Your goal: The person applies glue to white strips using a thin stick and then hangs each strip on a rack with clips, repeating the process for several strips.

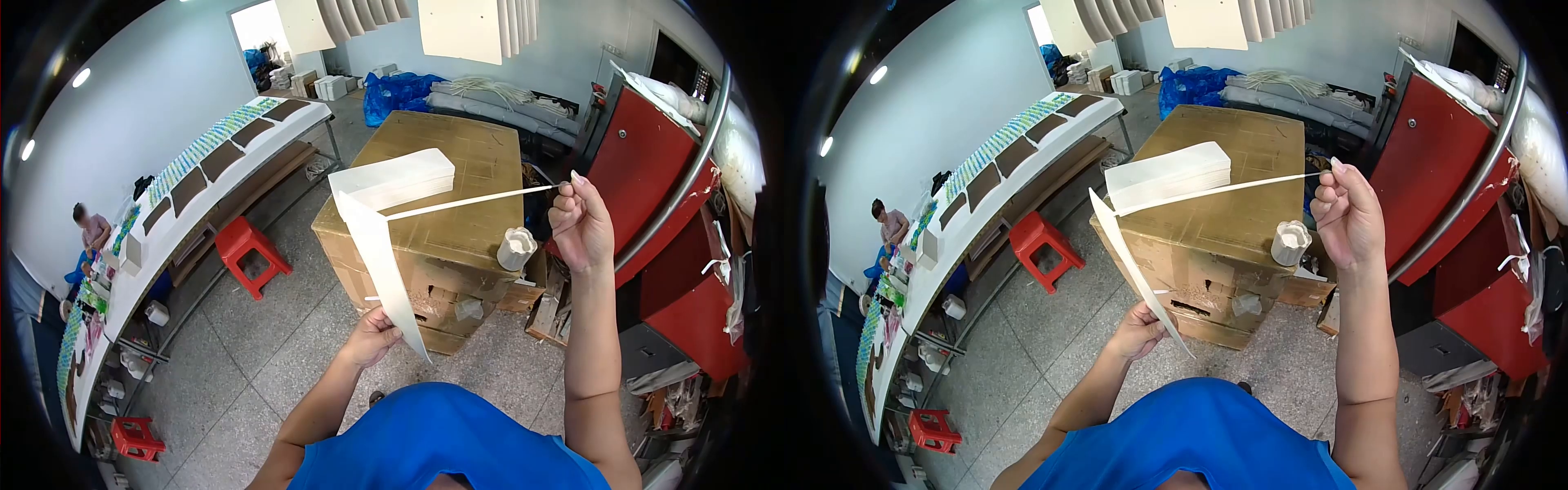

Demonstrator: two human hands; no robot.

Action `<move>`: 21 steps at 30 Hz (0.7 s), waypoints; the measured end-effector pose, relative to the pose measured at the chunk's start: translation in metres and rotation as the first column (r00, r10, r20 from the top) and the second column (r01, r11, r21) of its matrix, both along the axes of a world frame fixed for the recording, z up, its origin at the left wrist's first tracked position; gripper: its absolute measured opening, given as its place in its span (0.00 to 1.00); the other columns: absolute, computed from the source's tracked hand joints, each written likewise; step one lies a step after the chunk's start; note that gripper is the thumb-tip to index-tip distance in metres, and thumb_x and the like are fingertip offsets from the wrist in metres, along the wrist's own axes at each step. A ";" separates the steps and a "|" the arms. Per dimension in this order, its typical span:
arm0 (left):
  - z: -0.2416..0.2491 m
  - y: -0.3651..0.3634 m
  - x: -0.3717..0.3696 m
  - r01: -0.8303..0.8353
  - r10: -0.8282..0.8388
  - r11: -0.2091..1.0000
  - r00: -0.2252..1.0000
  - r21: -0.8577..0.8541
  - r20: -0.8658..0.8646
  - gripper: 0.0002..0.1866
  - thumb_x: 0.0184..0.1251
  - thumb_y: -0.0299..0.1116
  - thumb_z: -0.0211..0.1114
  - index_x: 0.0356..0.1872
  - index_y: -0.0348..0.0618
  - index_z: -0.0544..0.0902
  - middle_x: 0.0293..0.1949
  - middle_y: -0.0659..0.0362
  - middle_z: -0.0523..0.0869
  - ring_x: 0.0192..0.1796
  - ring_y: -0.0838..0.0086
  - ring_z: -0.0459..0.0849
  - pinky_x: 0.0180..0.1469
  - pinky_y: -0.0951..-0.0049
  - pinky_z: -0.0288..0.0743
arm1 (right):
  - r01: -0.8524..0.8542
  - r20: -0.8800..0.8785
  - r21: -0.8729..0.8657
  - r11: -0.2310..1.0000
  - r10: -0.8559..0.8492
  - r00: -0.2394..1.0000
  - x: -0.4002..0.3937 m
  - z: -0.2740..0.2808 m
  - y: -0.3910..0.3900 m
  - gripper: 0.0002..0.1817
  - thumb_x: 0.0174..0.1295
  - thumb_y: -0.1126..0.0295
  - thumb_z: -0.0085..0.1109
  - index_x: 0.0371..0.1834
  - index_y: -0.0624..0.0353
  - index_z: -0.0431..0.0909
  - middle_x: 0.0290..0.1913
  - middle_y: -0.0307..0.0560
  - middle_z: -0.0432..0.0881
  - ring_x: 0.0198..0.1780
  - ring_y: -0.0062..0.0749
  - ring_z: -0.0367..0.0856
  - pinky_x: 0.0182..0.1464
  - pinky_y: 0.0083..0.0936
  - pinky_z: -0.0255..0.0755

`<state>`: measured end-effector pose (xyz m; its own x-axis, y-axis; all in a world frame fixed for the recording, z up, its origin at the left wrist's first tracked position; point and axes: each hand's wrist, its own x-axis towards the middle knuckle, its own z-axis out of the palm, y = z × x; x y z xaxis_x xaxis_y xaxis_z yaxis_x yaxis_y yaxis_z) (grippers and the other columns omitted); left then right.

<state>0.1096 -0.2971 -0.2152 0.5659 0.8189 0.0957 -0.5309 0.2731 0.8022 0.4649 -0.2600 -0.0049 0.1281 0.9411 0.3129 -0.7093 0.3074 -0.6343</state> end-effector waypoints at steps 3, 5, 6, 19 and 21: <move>-0.002 -0.001 0.000 -0.010 0.010 1.000 1.000 -0.005 -0.019 0.09 0.71 0.24 0.63 0.50 0.41 0.79 0.44 0.53 0.86 0.49 0.64 0.87 0.57 0.45 0.83 | -0.003 -0.002 -0.003 1.000 0.003 1.000 0.000 0.000 -0.001 0.05 0.73 0.71 0.57 0.41 0.60 0.79 0.33 0.41 0.85 0.30 0.16 0.81 0.31 0.14 0.75; -0.002 -0.001 0.000 -0.008 0.008 1.000 1.000 0.001 -0.021 0.09 0.72 0.23 0.63 0.50 0.41 0.79 0.44 0.53 0.86 0.49 0.64 0.86 0.58 0.45 0.83 | 0.000 -0.001 -0.011 1.000 0.000 1.000 -0.001 -0.001 -0.001 0.05 0.73 0.71 0.57 0.41 0.60 0.79 0.33 0.41 0.85 0.30 0.16 0.81 0.31 0.14 0.75; -0.001 -0.001 0.001 -0.006 0.006 1.000 1.000 -0.004 -0.019 0.09 0.72 0.23 0.63 0.50 0.41 0.79 0.44 0.53 0.86 0.50 0.64 0.86 0.58 0.44 0.83 | 0.004 0.000 -0.019 1.000 -0.004 1.000 -0.001 -0.001 -0.002 0.05 0.73 0.70 0.57 0.41 0.59 0.79 0.33 0.41 0.85 0.30 0.16 0.81 0.31 0.14 0.75; -0.009 -0.001 0.001 0.024 -0.025 1.000 1.000 0.011 0.006 0.10 0.72 0.23 0.62 0.51 0.42 0.79 0.45 0.53 0.86 0.51 0.63 0.86 0.59 0.44 0.83 | -0.010 -0.023 -0.048 0.999 0.009 1.000 -0.001 -0.008 -0.003 0.04 0.73 0.70 0.57 0.40 0.57 0.78 0.34 0.40 0.84 0.30 0.16 0.81 0.31 0.14 0.74; -0.008 -0.001 0.002 0.017 -0.017 1.000 1.000 0.015 0.002 0.10 0.72 0.22 0.62 0.51 0.42 0.79 0.45 0.53 0.86 0.51 0.63 0.86 0.58 0.45 0.83 | -0.005 -0.020 -0.050 0.999 0.004 1.000 -0.002 -0.008 -0.004 0.03 0.73 0.70 0.57 0.40 0.57 0.78 0.34 0.40 0.84 0.30 0.16 0.81 0.31 0.14 0.74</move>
<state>0.1116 -0.2980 -0.2237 0.5795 0.8076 0.1093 -0.5279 0.2698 0.8053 0.4633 -0.2635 -0.0132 0.1295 0.9561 0.2630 -0.7232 0.2726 -0.6346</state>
